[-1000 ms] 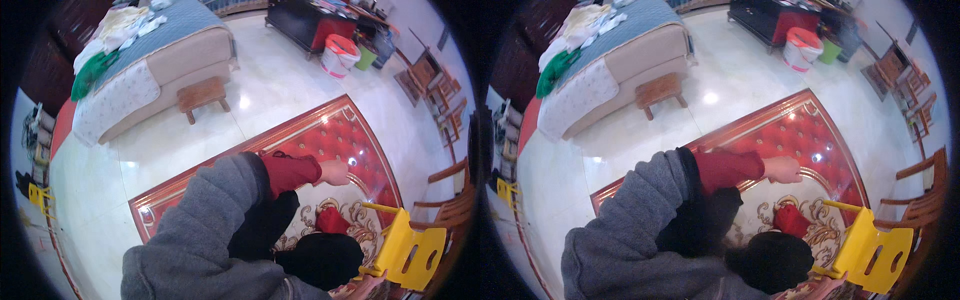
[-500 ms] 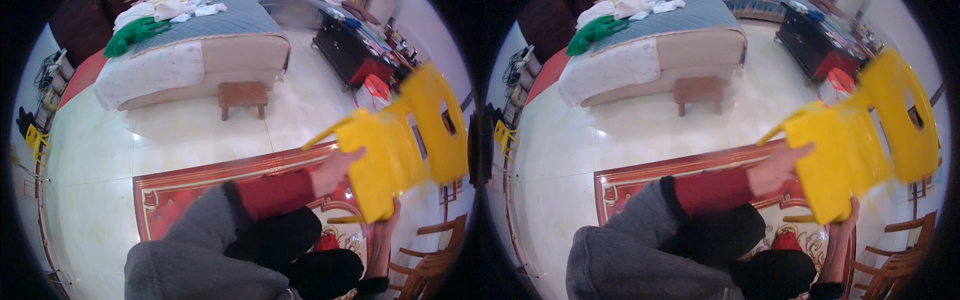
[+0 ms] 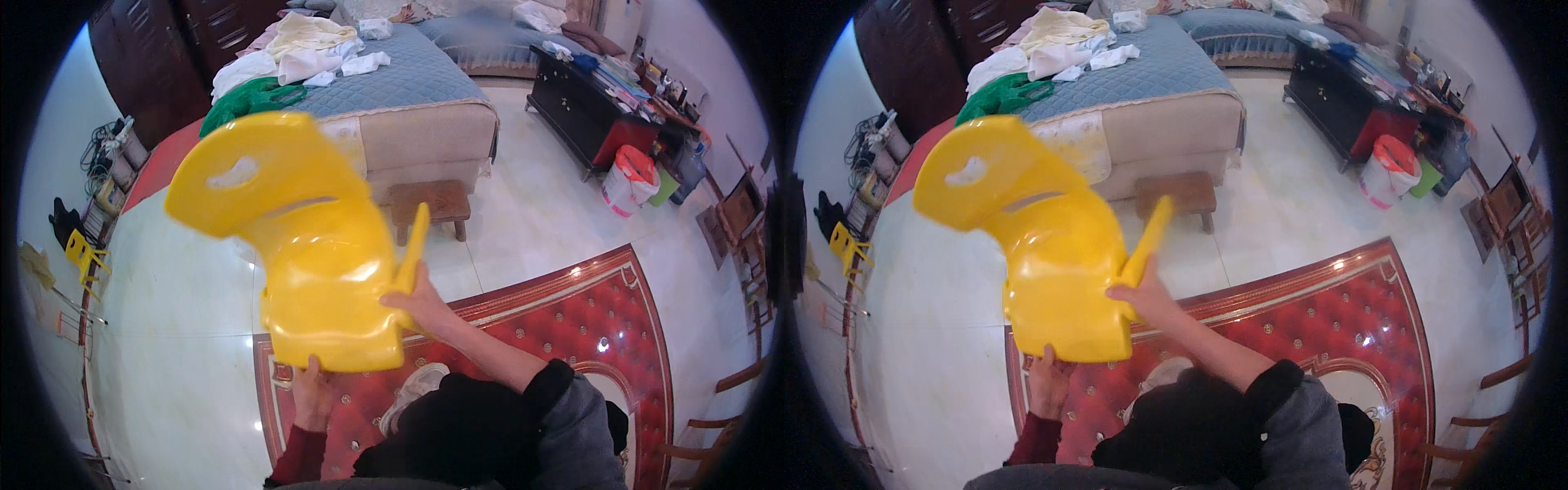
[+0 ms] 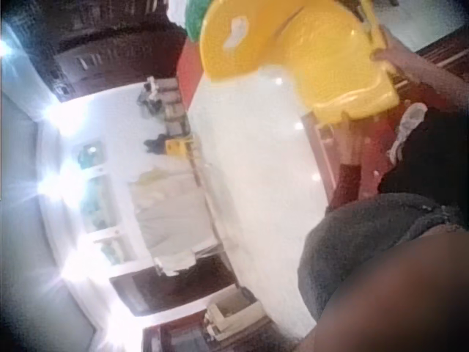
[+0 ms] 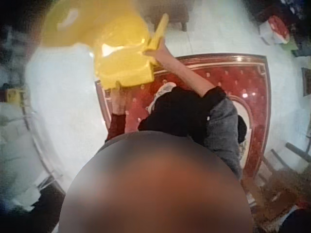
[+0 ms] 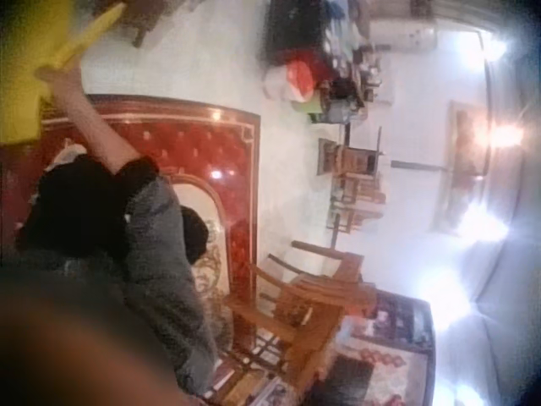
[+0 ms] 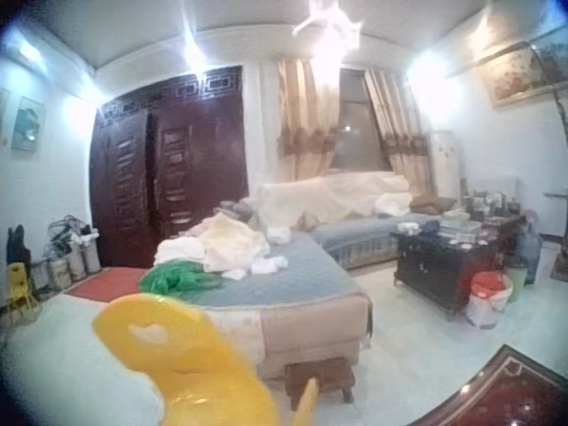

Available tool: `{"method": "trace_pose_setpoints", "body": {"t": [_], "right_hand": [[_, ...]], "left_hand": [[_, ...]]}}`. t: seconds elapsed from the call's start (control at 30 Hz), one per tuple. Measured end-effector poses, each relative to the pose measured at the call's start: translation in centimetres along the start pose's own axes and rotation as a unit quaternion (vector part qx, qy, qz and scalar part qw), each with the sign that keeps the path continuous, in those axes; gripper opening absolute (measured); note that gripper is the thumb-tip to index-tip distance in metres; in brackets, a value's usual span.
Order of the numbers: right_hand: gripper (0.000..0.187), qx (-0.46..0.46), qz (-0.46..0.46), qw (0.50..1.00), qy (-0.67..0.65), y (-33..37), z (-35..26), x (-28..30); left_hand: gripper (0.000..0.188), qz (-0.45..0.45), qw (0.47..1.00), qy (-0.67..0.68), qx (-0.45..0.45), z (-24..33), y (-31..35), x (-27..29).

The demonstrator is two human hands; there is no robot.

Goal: The person wipes a tiled floor and a patterned rug with a red cloth. They briefly pick up a cat and place it on a chair, then continue wiping the floor and rug.

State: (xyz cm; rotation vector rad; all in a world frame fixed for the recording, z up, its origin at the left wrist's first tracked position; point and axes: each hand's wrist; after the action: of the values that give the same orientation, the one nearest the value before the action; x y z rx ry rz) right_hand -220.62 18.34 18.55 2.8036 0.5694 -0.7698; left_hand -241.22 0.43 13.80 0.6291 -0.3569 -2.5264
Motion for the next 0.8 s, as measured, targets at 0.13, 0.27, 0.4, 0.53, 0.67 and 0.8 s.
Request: {"method": "trace_pose_setpoints", "body": {"t": [0.13,0.27,0.4,0.53,0.67,0.8], "right_hand": [[0.082,-0.112,-0.038,0.992,0.037,-1.4,1.5,0.3],[0.081,-0.160,-0.028,0.986,0.030,-1.9,2.2,2.3],[0.076,-0.184,-0.030,0.949,0.254,-2.7,1.8,4.6],[0.068,-0.090,-0.074,0.897,0.426,-2.7,-1.2,9.4],[0.051,-0.070,0.057,0.871,0.483,5.3,-6.4,20.7],[0.040,-0.170,0.066,0.788,0.589,19.2,-10.2,31.9]], "left_hand": [[0.042,0.066,0.996,0.043,0.030,-2.0,1.3,1.8],[0.043,0.060,0.998,0.023,0.008,-2.8,2.0,0.6],[0.046,0.062,0.997,0.034,0.004,-2.8,1.1,-0.1],[0.041,0.048,0.997,-0.021,-0.059,-3.1,-3.8,1.1],[0.036,0.053,0.996,0.004,-0.075,-2.1,-13.1,4.4],[0.029,0.043,0.695,-0.673,-0.249,0.0,-23.2,7.4]]}}
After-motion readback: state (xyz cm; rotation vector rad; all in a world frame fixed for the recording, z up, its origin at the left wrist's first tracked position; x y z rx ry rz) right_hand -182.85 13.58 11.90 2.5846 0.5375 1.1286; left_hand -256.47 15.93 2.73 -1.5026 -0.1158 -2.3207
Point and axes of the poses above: each hand's wrist, its own y-axis away from the middle knuckle, its own x-axis out of the back of the hand, z = x × y, and after that the axes turned 13 degrees about -y, right-handed
